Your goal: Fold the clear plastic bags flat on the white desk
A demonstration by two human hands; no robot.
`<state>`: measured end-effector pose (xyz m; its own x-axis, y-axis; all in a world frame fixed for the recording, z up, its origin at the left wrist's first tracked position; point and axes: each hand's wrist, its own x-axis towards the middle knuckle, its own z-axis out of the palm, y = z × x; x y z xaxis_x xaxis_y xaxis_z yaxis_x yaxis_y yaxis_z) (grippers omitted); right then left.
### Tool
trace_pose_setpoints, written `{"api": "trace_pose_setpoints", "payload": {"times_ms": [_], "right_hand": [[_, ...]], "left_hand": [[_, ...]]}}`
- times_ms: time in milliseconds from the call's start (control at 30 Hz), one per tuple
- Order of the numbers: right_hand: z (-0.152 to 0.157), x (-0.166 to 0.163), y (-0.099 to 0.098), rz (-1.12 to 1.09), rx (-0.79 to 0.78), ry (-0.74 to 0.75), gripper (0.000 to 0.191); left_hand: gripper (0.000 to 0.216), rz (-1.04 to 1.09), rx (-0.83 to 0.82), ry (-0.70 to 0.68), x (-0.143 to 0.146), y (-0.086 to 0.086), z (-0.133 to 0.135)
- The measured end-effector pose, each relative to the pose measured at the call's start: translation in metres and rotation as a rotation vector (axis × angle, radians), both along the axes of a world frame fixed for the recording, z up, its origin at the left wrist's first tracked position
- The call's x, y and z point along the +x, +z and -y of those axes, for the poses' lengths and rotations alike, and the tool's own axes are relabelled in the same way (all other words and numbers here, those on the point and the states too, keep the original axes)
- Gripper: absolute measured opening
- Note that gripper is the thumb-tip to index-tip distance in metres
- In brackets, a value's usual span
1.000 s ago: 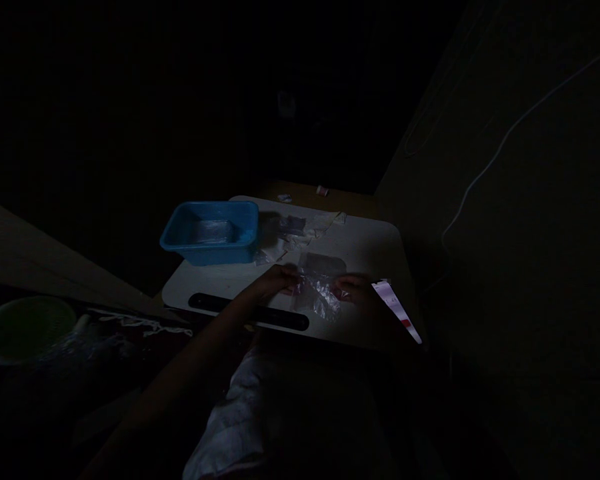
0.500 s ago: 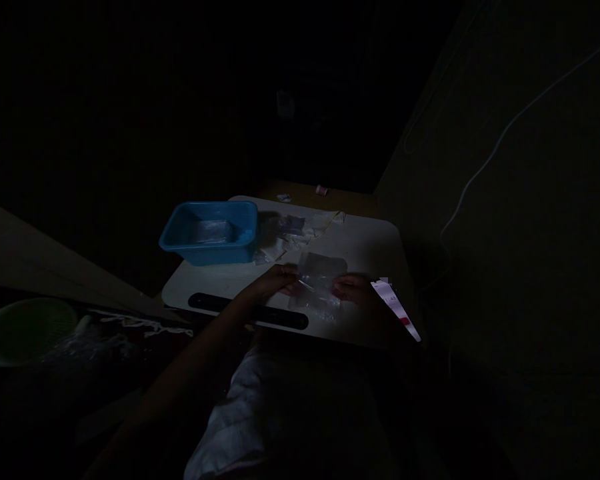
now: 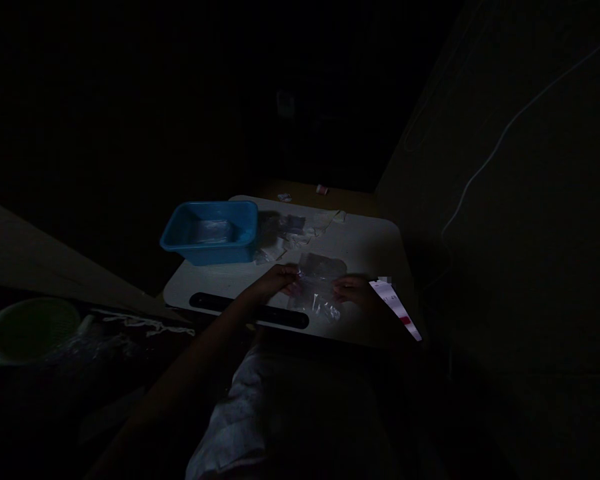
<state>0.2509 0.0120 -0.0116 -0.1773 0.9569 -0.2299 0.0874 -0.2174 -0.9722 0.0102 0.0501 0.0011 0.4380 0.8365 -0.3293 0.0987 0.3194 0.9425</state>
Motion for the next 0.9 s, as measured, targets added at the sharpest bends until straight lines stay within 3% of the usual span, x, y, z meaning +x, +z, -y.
{"api": "trace_pose_setpoints", "payload": {"times_ms": [600,900], "right_hand": [[0.0037,0.0008,0.0038,-0.019,0.034,0.016,0.047],[0.0003,0.0025,-0.004,0.041,0.054,-0.023,0.032]], "left_hand": [[0.013,0.047,0.002,-0.003,-0.0039,0.0017,0.002],[0.012,0.079,0.028,-0.029,-0.0087,-0.0052,0.0002]]}}
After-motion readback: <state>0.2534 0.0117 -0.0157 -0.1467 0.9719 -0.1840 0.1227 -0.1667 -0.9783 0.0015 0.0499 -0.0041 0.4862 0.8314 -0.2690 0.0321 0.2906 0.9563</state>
